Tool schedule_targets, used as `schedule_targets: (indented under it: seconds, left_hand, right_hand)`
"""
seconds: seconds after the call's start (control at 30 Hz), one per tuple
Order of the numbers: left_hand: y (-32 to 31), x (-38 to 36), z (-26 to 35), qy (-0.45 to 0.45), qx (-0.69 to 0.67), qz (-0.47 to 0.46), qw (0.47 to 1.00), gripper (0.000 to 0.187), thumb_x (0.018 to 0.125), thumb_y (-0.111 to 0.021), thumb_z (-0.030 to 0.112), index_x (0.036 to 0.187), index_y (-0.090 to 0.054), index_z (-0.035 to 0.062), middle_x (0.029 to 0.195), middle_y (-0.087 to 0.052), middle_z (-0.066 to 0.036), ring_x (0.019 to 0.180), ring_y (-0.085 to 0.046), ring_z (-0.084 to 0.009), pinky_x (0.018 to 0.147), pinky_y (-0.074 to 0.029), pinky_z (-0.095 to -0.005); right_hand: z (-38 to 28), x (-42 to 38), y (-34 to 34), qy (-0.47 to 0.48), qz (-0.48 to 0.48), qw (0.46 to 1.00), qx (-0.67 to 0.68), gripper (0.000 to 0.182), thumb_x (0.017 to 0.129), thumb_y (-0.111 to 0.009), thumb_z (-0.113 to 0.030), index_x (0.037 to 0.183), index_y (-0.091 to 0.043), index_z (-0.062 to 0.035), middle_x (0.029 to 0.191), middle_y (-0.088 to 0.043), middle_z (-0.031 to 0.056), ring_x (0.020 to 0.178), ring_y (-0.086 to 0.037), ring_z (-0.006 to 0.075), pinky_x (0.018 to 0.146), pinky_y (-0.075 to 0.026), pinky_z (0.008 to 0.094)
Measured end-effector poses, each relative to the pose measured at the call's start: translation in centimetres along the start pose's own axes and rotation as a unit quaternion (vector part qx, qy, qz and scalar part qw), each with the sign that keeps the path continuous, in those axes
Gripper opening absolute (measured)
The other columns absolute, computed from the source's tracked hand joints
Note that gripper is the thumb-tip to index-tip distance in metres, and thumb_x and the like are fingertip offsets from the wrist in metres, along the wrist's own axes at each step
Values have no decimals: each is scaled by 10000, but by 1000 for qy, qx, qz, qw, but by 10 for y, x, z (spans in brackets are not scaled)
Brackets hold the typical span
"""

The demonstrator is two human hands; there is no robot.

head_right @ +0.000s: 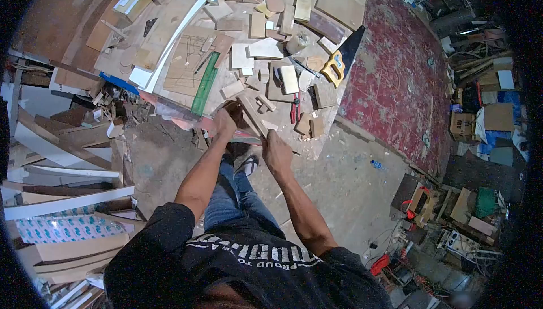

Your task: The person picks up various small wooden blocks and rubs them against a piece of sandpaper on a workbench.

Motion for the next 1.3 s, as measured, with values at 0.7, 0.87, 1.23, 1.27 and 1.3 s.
schedule_targets:
  seconds: [0.7,0.87,1.23,1.27,1.3]
  left_hand:
    - [-12,5,-17,-7,47,-41,998,241,856,-623,312,1034,-697,167,1047,-677,-73,972,-641,-307,778,-510,-405]
    - [-16,5,-37,66,57,-13,996,243,859,-634,359,1005,-712,181,1020,-691,-105,955,-650,-327,758,-520,-407]
    - [-71,18,-121,107,-147,7,983,249,824,-627,254,1035,-699,142,1012,-681,-126,961,-644,-344,807,-513,-411]
    - [-2,8,-5,-58,38,-11,998,273,829,-621,241,1077,-692,153,1032,-681,-133,956,-651,-350,808,-516,-414]
    - [-2,-13,-1,-49,36,-31,998,273,829,-621,241,1077,-692,153,1032,-681,-133,956,-651,-350,808,-516,-414]
  right_hand:
    - [-45,-3,33,108,79,991,10,249,874,-616,-204,992,-500,-18,774,-627,204,716,-633,386,568,-472,468]
    - [-14,4,9,-14,-10,998,-68,232,868,-609,-196,949,-463,-36,749,-593,188,689,-610,383,587,-460,489]
    - [-15,3,3,12,-13,997,-79,292,823,-656,-167,1067,-564,-36,781,-610,195,764,-625,384,629,-473,483]
    - [-8,-2,-1,8,5,999,-41,309,822,-649,-166,1089,-545,-50,784,-612,195,761,-621,398,629,-472,486]
    - [3,-19,-1,-11,-4,999,-47,309,822,-649,-166,1089,-545,-50,784,-612,195,761,-621,398,629,-472,486]
Point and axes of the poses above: each hand's wrist, its own x-axis towards the middle knuckle, its own y-axis out of the back of the hand, z = x × y, the point moved 10 cm from there along x, towards the middle knuckle
